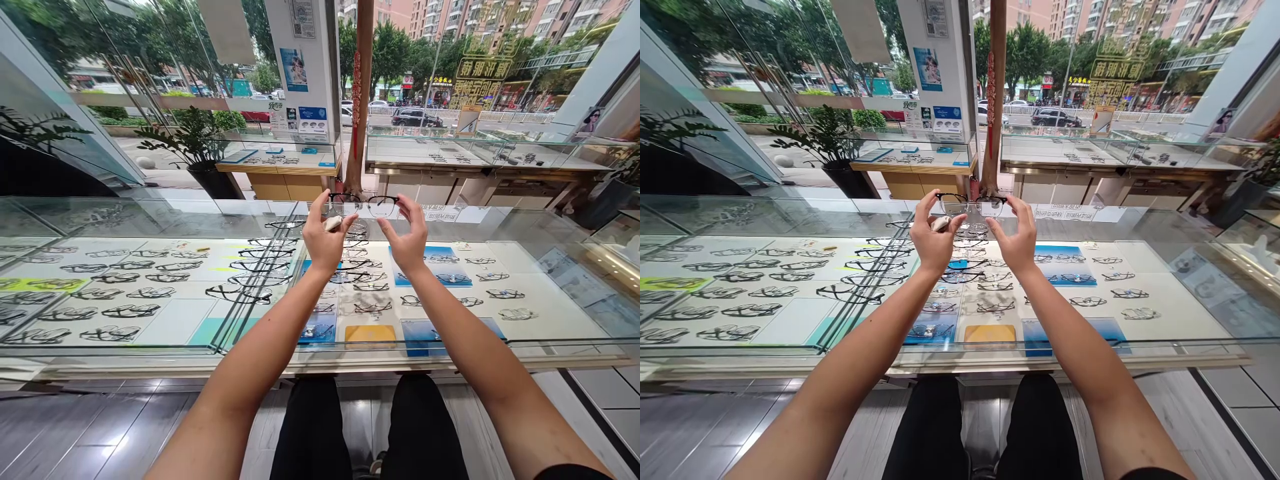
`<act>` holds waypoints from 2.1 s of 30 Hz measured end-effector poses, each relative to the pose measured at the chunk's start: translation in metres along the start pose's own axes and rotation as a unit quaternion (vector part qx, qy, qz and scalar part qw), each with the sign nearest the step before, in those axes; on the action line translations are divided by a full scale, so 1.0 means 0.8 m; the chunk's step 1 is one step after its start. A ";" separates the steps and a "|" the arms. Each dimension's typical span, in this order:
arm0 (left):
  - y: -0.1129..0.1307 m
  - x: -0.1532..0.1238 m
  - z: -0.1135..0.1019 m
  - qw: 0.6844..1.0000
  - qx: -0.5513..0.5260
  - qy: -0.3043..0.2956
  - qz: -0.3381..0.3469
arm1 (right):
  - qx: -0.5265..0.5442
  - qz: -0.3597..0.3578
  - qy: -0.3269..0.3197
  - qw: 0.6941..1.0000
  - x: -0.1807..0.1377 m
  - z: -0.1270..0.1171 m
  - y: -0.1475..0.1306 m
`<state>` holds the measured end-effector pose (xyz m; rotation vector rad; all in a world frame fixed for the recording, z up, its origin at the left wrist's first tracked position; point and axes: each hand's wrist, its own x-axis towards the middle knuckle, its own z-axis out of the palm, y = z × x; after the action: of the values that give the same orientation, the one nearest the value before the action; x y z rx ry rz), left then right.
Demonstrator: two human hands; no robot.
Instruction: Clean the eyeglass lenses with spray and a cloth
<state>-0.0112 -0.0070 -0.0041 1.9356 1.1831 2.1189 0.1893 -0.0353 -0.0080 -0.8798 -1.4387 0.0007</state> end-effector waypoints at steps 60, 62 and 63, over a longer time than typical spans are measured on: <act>0.006 0.015 -0.005 0.985 -0.036 -0.159 0.054 | 0.052 0.034 -0.110 0.992 0.031 -0.025 -0.006; 0.006 0.017 -0.007 0.982 -0.031 -0.175 0.056 | 0.056 0.054 -0.143 0.987 0.034 -0.028 0.000; 0.006 0.018 -0.008 0.981 -0.031 -0.185 0.051 | 0.067 0.068 -0.163 0.982 0.036 -0.029 0.004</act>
<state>-0.0178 -0.0063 0.0111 2.2731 0.9521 1.7023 0.2161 -0.0312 0.0173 -0.8920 -1.6566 0.3549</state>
